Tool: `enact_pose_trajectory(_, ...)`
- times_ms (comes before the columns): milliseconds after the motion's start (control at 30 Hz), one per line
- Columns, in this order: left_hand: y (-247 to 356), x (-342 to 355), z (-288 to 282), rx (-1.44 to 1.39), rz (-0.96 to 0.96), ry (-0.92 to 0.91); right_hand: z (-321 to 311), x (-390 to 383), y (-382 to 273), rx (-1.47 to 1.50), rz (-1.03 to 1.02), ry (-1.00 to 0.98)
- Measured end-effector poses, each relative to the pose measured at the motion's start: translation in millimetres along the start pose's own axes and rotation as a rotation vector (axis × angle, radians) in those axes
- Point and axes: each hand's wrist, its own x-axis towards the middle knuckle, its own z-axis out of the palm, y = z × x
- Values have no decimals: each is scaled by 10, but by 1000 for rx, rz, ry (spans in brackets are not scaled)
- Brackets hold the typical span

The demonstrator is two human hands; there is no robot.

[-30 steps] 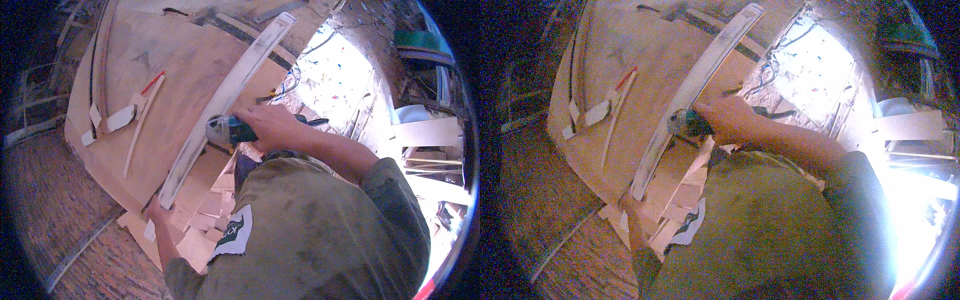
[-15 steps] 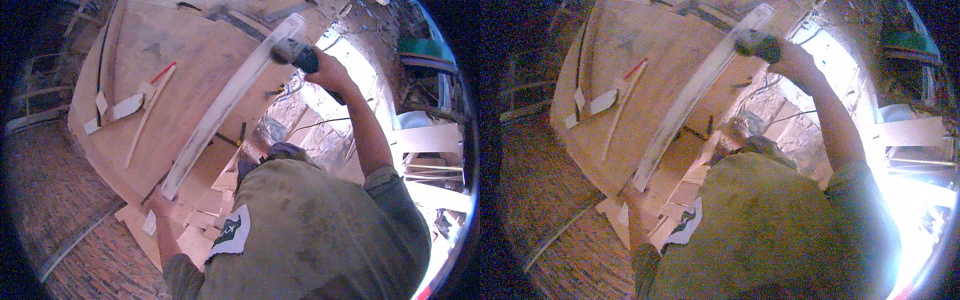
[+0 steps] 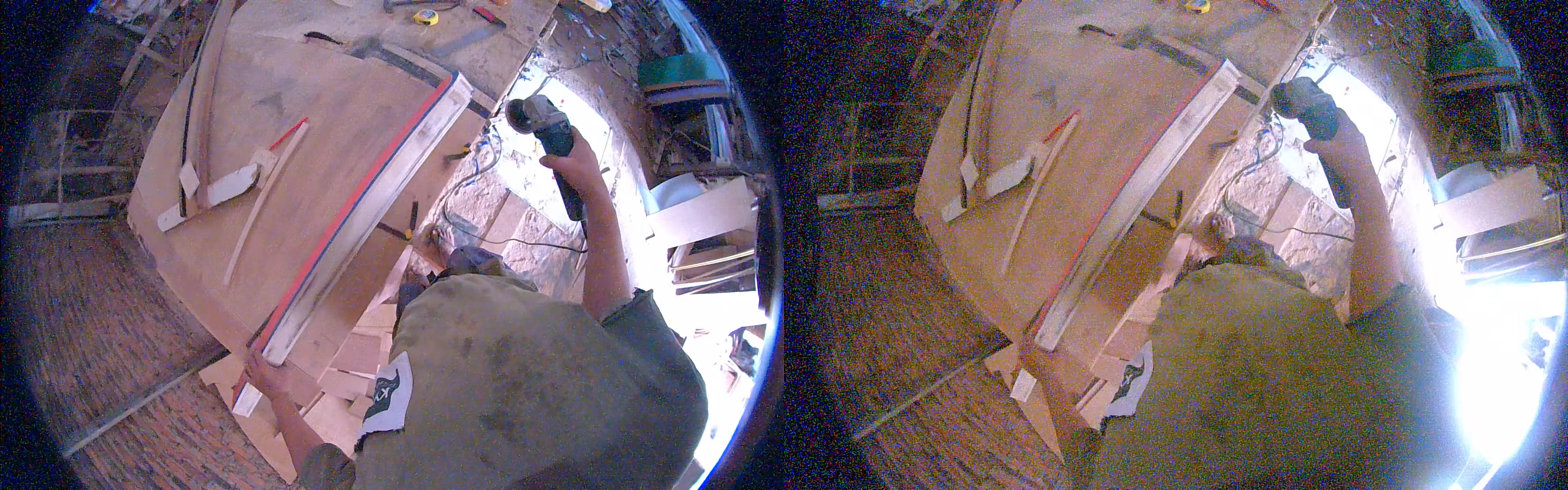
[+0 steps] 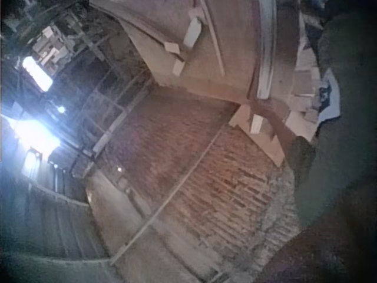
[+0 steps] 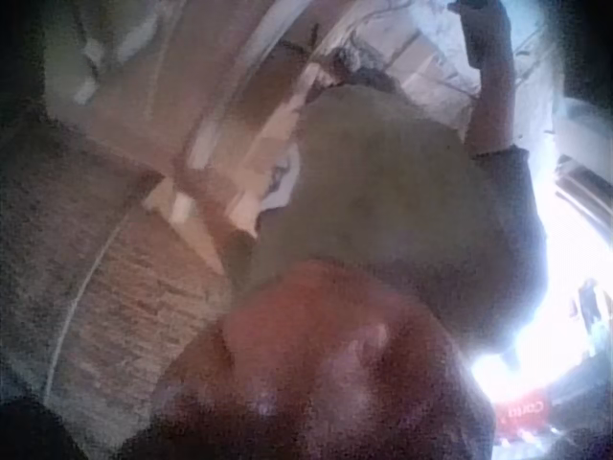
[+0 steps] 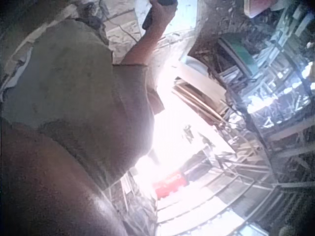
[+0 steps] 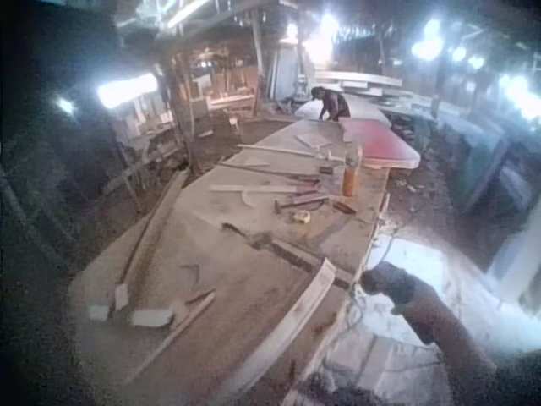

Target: The person marks a curved line on a long wooden plank using a flexible ruler and a pencil, then uses an angle grinder to cut and smooth the plank along the marked line.

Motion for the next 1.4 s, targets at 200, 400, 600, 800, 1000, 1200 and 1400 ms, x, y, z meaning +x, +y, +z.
enact_pose_trajectory(200, -244, -165, 165, 99, -114, -134, -25, -197, -45, 16, -39, 45)
enact_pose_trajectory(400, -256, -260, 113, 48, -46, -273, -175, -358, -153, -38, -55, 101)
enact_pose_trajectory(600, 491, 19, -452, -226, 5, -120, -241, -242, -64, 104, -5, 20)
enact_pose_trajectory(800, 2695, 737, -814, -605, 347, -1, -167, 107, 193, 151, 6, -85)
enact_pose_trajectory(1000, 4328, 1426, -1266, -656, 446, -447, -153, 377, 247, 121, 8, -256)
enact_pose_trajectory(1200, 4428, 1575, -629, -340, 480, -279, -120, 649, 234, 134, 26, -482)
enact_pose_trajectory(1400, 4526, 1682, -910, -272, 491, -337, -124, 882, 142, 24, 50, -533)
